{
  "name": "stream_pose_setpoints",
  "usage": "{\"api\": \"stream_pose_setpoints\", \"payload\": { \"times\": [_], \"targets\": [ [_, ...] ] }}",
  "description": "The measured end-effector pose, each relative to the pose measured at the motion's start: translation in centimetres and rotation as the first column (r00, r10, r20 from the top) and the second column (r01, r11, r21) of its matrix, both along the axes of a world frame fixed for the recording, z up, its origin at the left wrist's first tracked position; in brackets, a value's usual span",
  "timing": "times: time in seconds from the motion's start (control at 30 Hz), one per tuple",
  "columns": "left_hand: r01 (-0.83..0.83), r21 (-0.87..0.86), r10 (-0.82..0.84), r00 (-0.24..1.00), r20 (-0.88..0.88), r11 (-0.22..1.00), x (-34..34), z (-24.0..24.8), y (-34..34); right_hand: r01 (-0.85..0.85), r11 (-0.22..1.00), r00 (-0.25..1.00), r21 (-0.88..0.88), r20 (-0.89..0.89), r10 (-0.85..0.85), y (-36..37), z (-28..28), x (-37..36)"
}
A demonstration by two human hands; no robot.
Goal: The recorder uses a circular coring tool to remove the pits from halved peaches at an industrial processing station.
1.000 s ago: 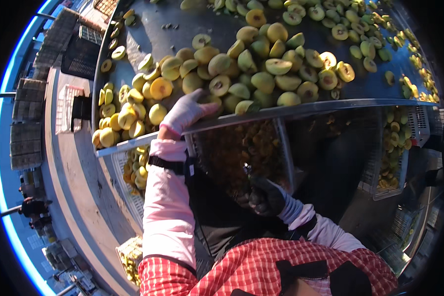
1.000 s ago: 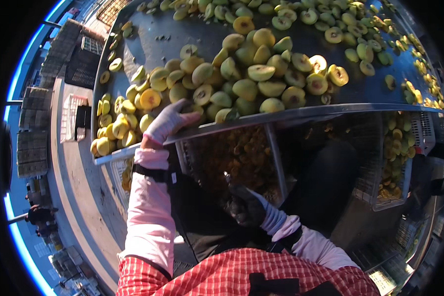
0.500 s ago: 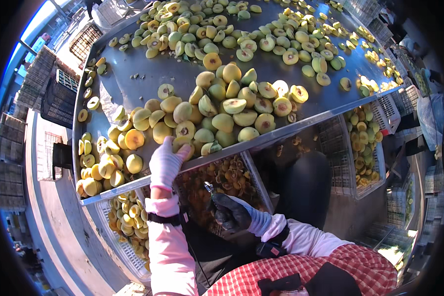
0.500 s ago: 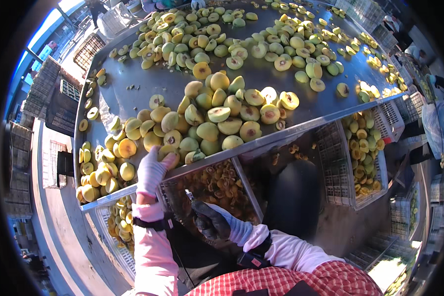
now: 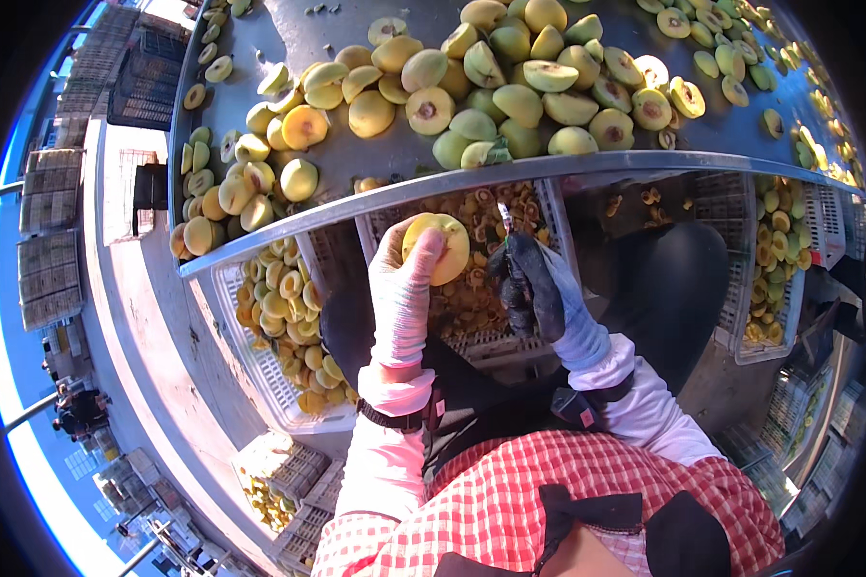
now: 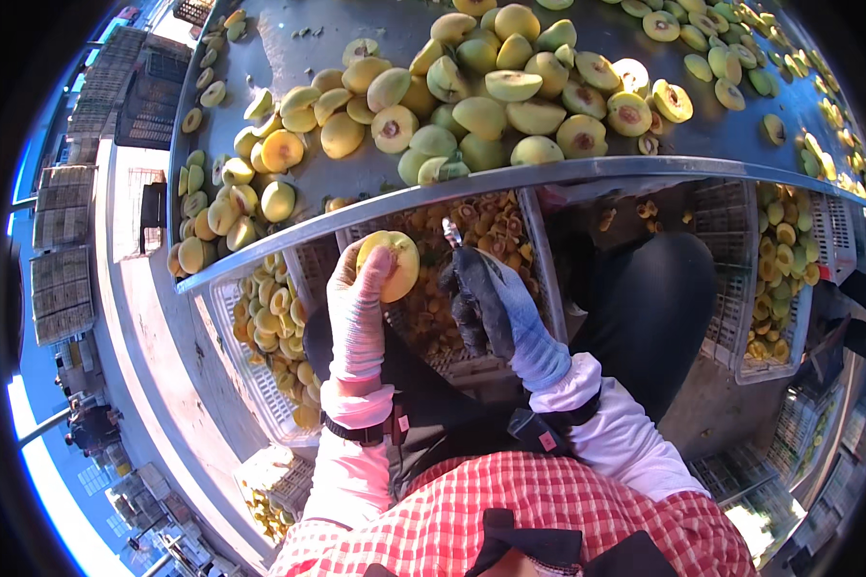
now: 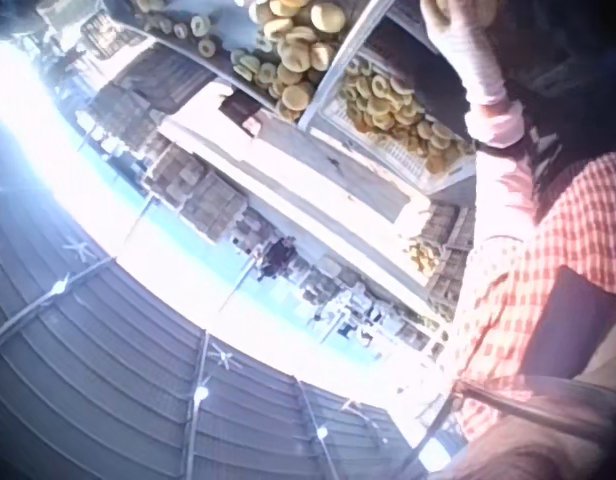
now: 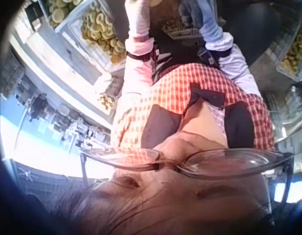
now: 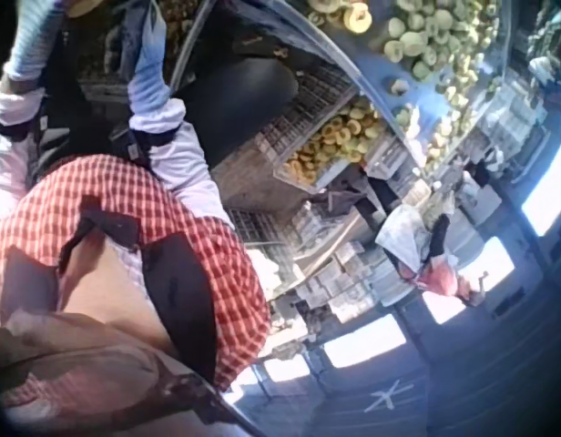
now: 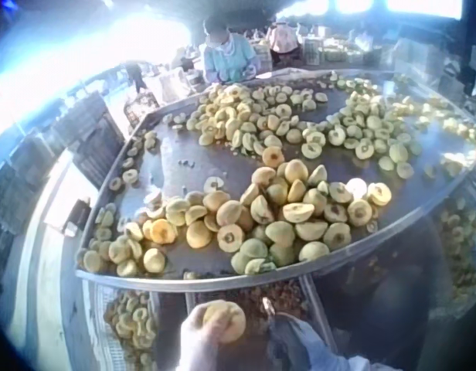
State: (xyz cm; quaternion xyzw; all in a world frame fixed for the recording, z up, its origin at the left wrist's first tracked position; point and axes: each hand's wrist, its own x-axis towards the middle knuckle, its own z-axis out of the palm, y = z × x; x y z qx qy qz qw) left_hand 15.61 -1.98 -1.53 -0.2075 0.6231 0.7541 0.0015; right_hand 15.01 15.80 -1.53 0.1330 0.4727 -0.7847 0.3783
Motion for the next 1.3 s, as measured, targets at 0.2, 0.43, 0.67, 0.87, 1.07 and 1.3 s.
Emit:
{"api": "stream_pose_setpoints", "payload": {
  "times": [0.2,0.43,0.67,0.87,1.07,1.3],
  "targets": [
    [-0.034,0.14,0.039,0.999,-0.034,0.99,2.9,-0.1,2.2,0.107,0.891,0.662,0.441,-0.701,0.267,-1.2,-0.6,2.8],
    [-0.181,0.181,0.191,0.981,-0.041,0.967,4.2,0.5,4.9,0.316,0.815,0.547,0.485,-0.795,0.261,-1.4,-0.8,5.0],
    [-0.16,0.062,0.165,0.982,-0.087,0.985,4.7,0.8,5.2,0.352,0.868,0.521,0.351,-0.844,0.13,-1.6,-0.7,6.1],
    [0.139,-0.021,-0.141,0.987,-0.076,0.99,4.2,1.3,3.7,0.182,0.662,0.84,-0.728,0.465,0.281,-0.3,-0.5,6.7],
    [-0.039,0.411,-0.023,0.989,0.146,0.911,5.0,-0.2,4.4,0.333,0.093,0.787,-0.938,0.331,0.521,-1.2,-0.9,6.7],
    [0.18,-0.965,0.327,0.916,0.235,0.19,6.5,1.7,-13.8,0.309,0.487,0.807,-0.817,0.496,0.321,0.8,-4.3,5.3]
  ]
}}
